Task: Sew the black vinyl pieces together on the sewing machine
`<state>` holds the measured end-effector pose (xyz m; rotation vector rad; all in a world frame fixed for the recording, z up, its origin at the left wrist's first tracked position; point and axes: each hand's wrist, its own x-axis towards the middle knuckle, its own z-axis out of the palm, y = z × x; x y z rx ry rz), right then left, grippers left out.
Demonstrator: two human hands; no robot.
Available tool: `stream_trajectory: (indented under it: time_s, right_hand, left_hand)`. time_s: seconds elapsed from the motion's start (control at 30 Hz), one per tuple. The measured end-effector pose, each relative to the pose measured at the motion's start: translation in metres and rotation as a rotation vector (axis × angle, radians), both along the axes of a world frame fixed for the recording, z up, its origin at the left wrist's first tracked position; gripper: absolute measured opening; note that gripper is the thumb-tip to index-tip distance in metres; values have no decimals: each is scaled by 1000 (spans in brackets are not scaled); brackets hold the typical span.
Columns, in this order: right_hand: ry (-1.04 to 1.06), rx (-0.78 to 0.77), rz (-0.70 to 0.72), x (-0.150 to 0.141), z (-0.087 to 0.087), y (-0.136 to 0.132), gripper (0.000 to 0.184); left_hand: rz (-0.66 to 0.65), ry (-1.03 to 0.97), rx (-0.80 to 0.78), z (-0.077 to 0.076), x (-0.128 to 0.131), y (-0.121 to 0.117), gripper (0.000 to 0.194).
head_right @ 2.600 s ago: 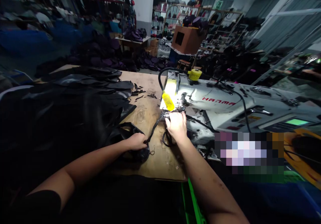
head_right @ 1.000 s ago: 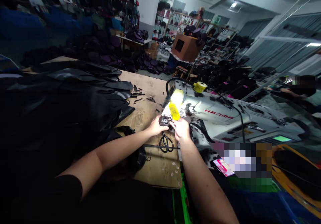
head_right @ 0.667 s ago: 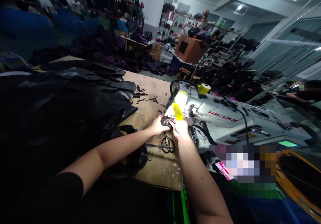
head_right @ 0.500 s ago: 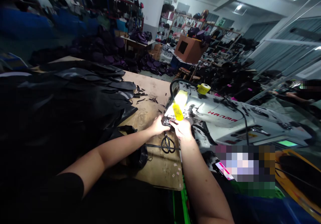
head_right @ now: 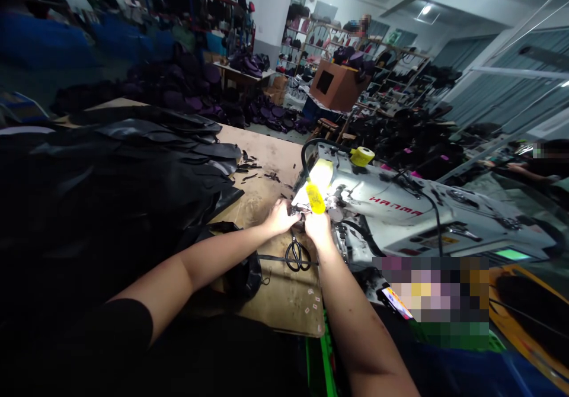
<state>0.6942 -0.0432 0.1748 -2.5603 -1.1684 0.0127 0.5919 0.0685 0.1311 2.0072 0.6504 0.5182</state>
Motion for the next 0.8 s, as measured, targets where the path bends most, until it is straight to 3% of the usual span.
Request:
stream_trajectory:
  time_s: [0.1,0.27,0.37,0.5,0.6,0.73,0.8]
  right_hand:
    - [18,-31,126,3,3,2,36]
    - [5,-51,47,2,1,4,35]
    - [-11,-20,82,-1,1,3,39]
    - [78,37,70,0,4,-1,34]
    - [215,218,-25,-5,4,-3,29]
    - [597,725,-249,-37,-2,-13,15]
    - [834,908,-252,-58,0,-31,18]
  left_hand:
    - [26,8,143,6,-3,0,38]
    - [23,45,221,17,-10,-4,44]
    - [28,73,349,22,-16,-1,41]
    - [-80,5,516,24,-18,10,38]
    - [-127,-33,546,28,-15,16,42]
    - [-202,-35,570,31,-16,8,46]
    - [-234,-18,572,27,-27,-1,47]
